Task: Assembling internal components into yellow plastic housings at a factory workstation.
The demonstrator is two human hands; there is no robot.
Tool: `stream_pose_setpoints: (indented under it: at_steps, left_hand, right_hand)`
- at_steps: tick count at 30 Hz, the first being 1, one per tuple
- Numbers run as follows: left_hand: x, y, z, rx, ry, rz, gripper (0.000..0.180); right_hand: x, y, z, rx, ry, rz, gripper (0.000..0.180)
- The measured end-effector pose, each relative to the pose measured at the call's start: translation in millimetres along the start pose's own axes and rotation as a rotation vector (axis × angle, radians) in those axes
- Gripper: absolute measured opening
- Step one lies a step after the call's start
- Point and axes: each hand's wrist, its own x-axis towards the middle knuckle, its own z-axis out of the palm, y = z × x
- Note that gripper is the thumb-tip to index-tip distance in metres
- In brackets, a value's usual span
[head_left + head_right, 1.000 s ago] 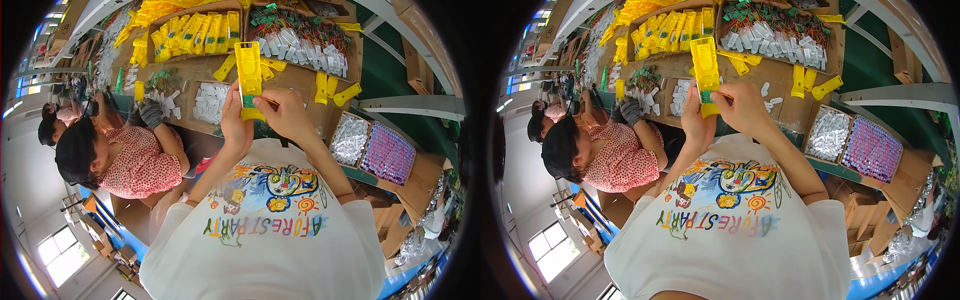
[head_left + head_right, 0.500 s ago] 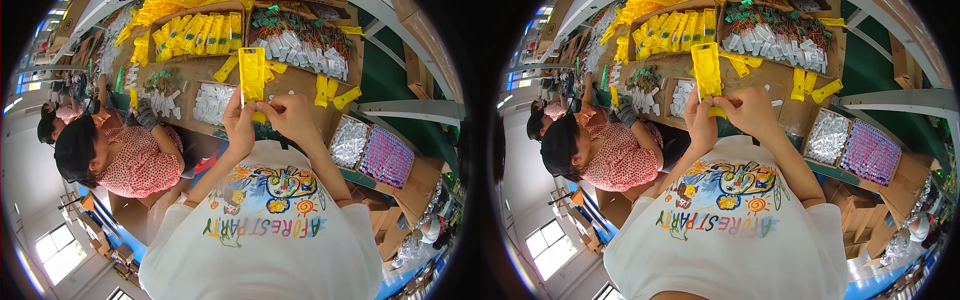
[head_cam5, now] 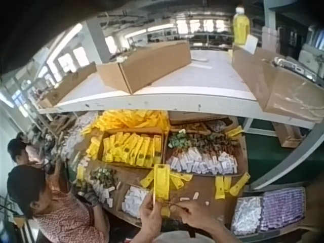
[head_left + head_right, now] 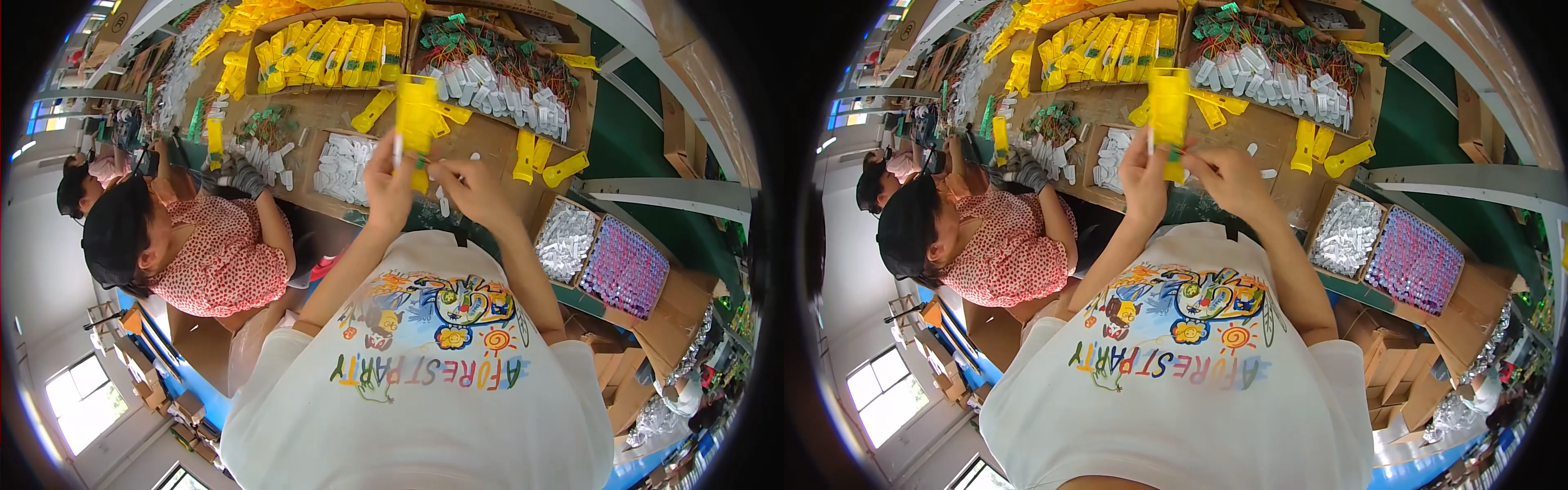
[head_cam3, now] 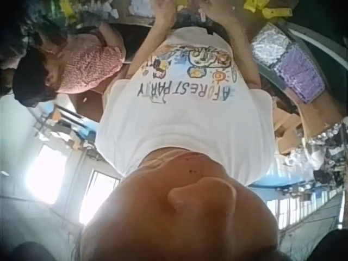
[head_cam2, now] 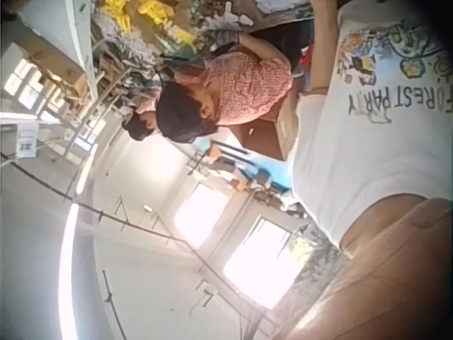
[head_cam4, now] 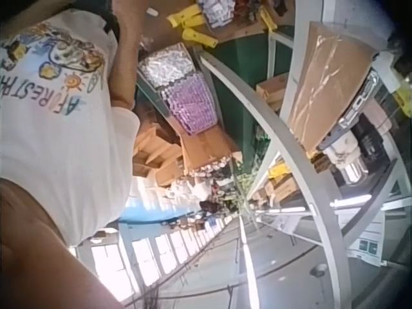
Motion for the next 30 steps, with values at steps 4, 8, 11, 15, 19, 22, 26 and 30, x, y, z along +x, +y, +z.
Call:
stream_pose_setpoints:
  at_steps: [4, 8, 11, 15, 19, 22, 26, 30]
  left_hand:
    - [10.6, -15.0, -24.1, -0.03, -0.011, -0.04, 0.037]
    - [7.7, 1.5, -28.4, -0.011, -0.025, -0.098, 0.038]
    - [5.5, 0.7, -29.1, -0.132, -0.092, -0.213, 0.035]
    - [-8.4, 6.7, -19.6, -0.032, -0.173, -0.34, 0.022]
    - [-14.0, -2.5, -0.8, 0.293, -0.156, -0.112, 0.026]
    - [-16.3, 3.8, 0.6, 0.416, -0.167, -0.048, 0.034]
    - [-23.4, -1.5, -6.4, 0.651, -0.111, 0.13, 0.036]
    - [-18.5, -13.3, -18.8, 0.596, -0.183, 0.124, 0.037]
  right_hand:
    - [-18.0, 15.7, -31.0, 0.5, -0.246, -0.034, 0.034]
    - [-17.5, -7.2, -62.9, 0.869, -0.238, 0.204, 0.049]
    - [-10.4, -10.1, -68.0, 1.006, -0.261, 0.033, 0.042]
    - [17.3, -1.5, -56.9, 0.252, 0.252, 0.01, 0.03]
    - [40.6, -32.7, -11.9, 0.322, 0.364, 0.294, 0.037]
    - [66.2, -1.9, -13.7, 0.612, 0.157, 0.385, 0.036]
    - [76.6, -14.8, -0.5, -0.567, 0.515, 0.075, 0.041]
    - [113.4, -5.2, -7.3, -0.428, 0.674, -0.674, 0.053]
